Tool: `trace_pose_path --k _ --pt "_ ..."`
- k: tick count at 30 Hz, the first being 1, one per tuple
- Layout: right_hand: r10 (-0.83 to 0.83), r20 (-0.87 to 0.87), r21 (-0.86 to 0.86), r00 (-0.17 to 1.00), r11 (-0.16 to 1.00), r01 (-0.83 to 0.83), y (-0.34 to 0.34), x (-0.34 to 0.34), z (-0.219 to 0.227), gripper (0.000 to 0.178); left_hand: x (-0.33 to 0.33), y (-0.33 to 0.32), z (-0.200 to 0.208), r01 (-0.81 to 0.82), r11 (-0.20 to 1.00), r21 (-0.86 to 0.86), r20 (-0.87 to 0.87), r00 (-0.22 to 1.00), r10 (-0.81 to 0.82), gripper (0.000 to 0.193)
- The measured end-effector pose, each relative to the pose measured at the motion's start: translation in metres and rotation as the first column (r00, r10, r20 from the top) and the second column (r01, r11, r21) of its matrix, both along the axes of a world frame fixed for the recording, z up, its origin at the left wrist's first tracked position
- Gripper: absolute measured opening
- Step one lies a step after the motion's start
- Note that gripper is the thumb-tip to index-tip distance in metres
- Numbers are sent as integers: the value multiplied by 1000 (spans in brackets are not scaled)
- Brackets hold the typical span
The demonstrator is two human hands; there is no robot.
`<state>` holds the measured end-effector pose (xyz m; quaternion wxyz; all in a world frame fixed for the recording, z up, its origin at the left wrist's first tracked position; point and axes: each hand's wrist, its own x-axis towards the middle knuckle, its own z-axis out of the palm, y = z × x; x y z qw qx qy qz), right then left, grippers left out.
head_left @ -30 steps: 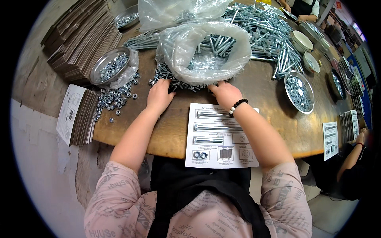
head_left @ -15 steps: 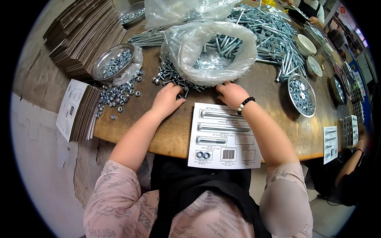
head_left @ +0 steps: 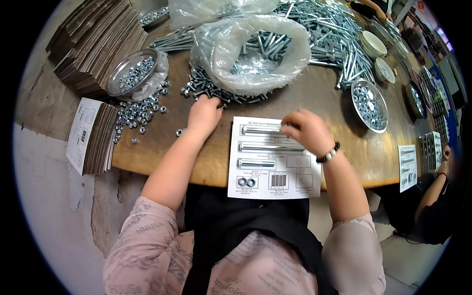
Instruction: The person picks bolts, nuts, and washers from piles on a table and places them into designated slots on a printed template. The person repeatedly selects fasteners and arranges them on the template, then stacks completed templates to the side.
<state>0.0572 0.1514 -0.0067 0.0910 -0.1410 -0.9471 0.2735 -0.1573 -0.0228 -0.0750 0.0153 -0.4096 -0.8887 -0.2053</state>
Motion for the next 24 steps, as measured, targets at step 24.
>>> trace_pose_path --k 24 --pt "257 -307 216 916 956 -196 -65 100 -40 23 166 -20 41 534 845 33 -33 845 -533 31"
